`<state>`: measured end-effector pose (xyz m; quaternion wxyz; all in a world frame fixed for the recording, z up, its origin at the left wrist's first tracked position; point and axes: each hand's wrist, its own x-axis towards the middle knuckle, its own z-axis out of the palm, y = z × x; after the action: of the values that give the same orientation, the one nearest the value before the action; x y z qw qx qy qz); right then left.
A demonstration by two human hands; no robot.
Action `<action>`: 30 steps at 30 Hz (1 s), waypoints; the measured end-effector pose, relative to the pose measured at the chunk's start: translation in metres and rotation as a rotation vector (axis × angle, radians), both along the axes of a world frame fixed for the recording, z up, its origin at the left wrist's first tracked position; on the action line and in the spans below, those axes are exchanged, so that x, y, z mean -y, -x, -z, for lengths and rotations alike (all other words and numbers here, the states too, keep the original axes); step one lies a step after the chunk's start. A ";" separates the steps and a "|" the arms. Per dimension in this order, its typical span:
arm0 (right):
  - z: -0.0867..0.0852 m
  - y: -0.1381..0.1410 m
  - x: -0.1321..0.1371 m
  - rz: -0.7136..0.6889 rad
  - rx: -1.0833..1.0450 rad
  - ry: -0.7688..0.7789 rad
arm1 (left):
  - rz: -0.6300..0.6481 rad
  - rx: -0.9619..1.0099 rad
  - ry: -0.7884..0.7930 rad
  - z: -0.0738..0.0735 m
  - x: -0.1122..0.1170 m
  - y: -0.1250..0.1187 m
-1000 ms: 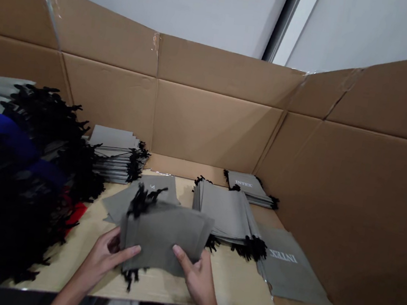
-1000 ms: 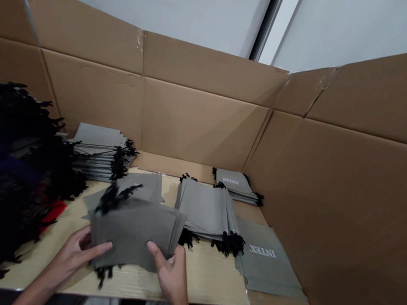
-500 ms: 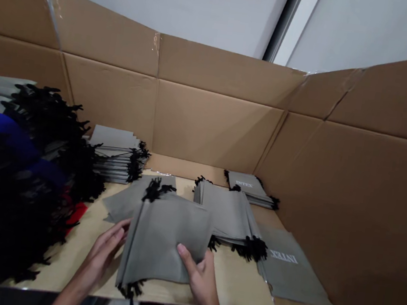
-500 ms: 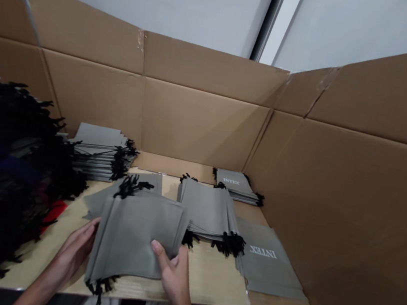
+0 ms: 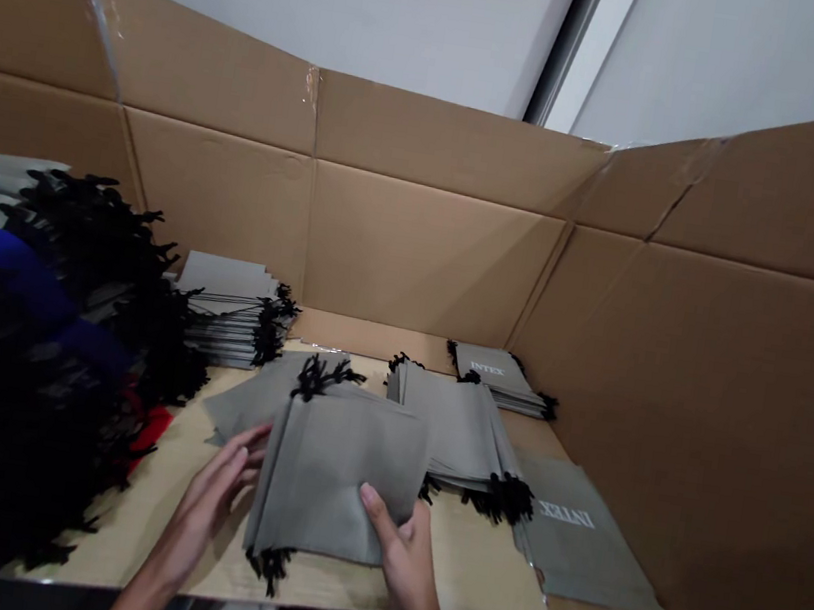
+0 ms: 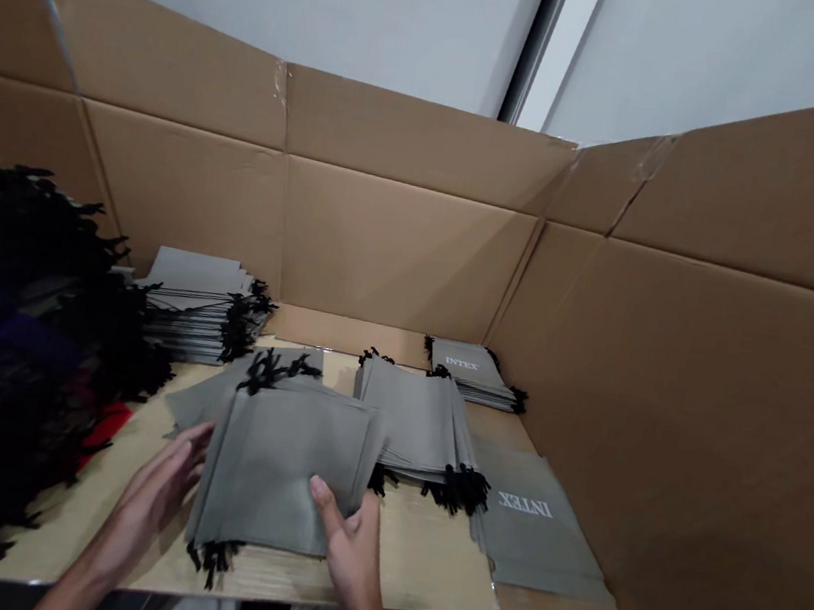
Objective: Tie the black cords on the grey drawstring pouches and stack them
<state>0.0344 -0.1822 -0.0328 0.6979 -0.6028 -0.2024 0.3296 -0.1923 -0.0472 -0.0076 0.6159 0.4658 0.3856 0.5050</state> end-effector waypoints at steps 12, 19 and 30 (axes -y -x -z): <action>-0.003 0.000 0.001 -0.003 -0.108 -0.018 | 0.035 0.005 0.091 -0.001 -0.003 -0.002; -0.011 0.001 0.002 -0.010 -0.221 -0.071 | -0.007 -0.003 0.055 -0.009 -0.001 0.001; -0.012 -0.002 0.000 0.067 -0.313 -0.100 | -0.045 0.068 0.038 -0.006 -0.005 0.002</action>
<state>0.0360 -0.1824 -0.0208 0.7607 -0.5151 -0.0873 0.3853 -0.1938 -0.0421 -0.0012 0.6260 0.4276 0.3843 0.5269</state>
